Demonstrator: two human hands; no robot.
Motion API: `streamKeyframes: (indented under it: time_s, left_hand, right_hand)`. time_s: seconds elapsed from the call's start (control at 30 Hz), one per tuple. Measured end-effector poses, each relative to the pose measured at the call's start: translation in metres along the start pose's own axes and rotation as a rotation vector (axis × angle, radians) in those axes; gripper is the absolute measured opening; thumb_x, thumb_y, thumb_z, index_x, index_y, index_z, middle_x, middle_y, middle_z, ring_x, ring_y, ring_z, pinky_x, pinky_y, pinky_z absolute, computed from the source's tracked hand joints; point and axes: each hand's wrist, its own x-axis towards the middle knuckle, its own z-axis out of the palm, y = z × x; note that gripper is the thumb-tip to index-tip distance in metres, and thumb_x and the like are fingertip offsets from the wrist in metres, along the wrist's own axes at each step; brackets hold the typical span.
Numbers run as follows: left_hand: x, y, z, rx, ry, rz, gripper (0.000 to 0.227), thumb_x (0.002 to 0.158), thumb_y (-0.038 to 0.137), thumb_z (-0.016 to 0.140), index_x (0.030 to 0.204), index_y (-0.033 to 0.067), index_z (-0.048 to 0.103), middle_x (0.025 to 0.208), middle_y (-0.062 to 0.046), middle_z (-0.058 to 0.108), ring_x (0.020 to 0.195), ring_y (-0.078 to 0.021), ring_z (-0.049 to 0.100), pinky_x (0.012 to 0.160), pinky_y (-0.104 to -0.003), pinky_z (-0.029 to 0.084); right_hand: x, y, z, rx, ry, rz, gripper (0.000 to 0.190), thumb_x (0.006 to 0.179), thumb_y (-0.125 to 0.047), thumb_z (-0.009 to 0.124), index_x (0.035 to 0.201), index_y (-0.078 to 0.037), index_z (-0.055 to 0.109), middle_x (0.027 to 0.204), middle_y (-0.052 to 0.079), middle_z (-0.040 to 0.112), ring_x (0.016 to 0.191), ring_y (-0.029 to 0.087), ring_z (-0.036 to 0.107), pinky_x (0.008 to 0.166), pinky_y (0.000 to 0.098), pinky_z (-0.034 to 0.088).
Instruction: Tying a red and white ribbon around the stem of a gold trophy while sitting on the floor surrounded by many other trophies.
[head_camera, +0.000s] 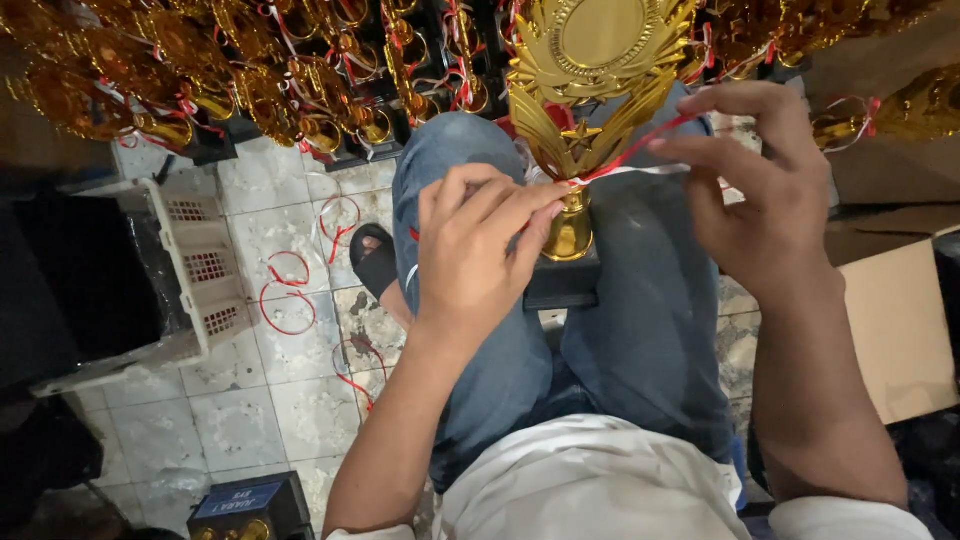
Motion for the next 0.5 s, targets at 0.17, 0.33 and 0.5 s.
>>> streamKeyframes:
  time_s: [0.17, 0.33, 0.5]
  left_hand:
    - [0.0, -0.003, -0.002, 0.0, -0.022, 0.038, 0.022, 0.089, 0.007, 0.078, 0.11, 0.0132, 0.077, 0.091, 0.002, 0.067, 0.1, -0.0207, 0.057, 0.094, -0.038, 0.04]
    - [0.001, -0.002, -0.003, 0.032, -0.033, 0.045, 0.022, 0.09, 0.008, 0.078, 0.111, 0.0146, 0.077, 0.092, 0.002, 0.067, 0.1, -0.0209, 0.057, 0.093, -0.039, 0.04]
    - [0.0, -0.003, -0.003, 0.023, -0.037, 0.041, 0.022, 0.09, 0.008, 0.077, 0.111, 0.0148, 0.076, 0.092, 0.002, 0.067, 0.101, -0.021, 0.058, 0.095, -0.039, 0.04]
  right_hand:
    - [0.006, -0.01, 0.004, 0.121, -0.03, 0.085, 0.029, 0.088, 0.022, 0.06, 0.114, 0.013, 0.07, 0.13, 0.027, 0.063, 0.107, 0.036, 0.061, 0.09, 0.0412, 0.048]
    - [0.02, -0.013, 0.002, 0.197, -0.231, 0.249, 0.025, 0.097, 0.004, 0.071, 0.119, 0.012, 0.063, 0.105, 0.019, 0.073, 0.087, 0.026, 0.069, 0.078, 0.0345, 0.052]
    - [0.025, -0.018, -0.007, 0.192, -0.304, 0.232, 0.024, 0.088, 0.013, 0.072, 0.109, 0.003, 0.076, 0.095, 0.011, 0.067, 0.075, 0.02, 0.057, 0.069, 0.0311, 0.044]
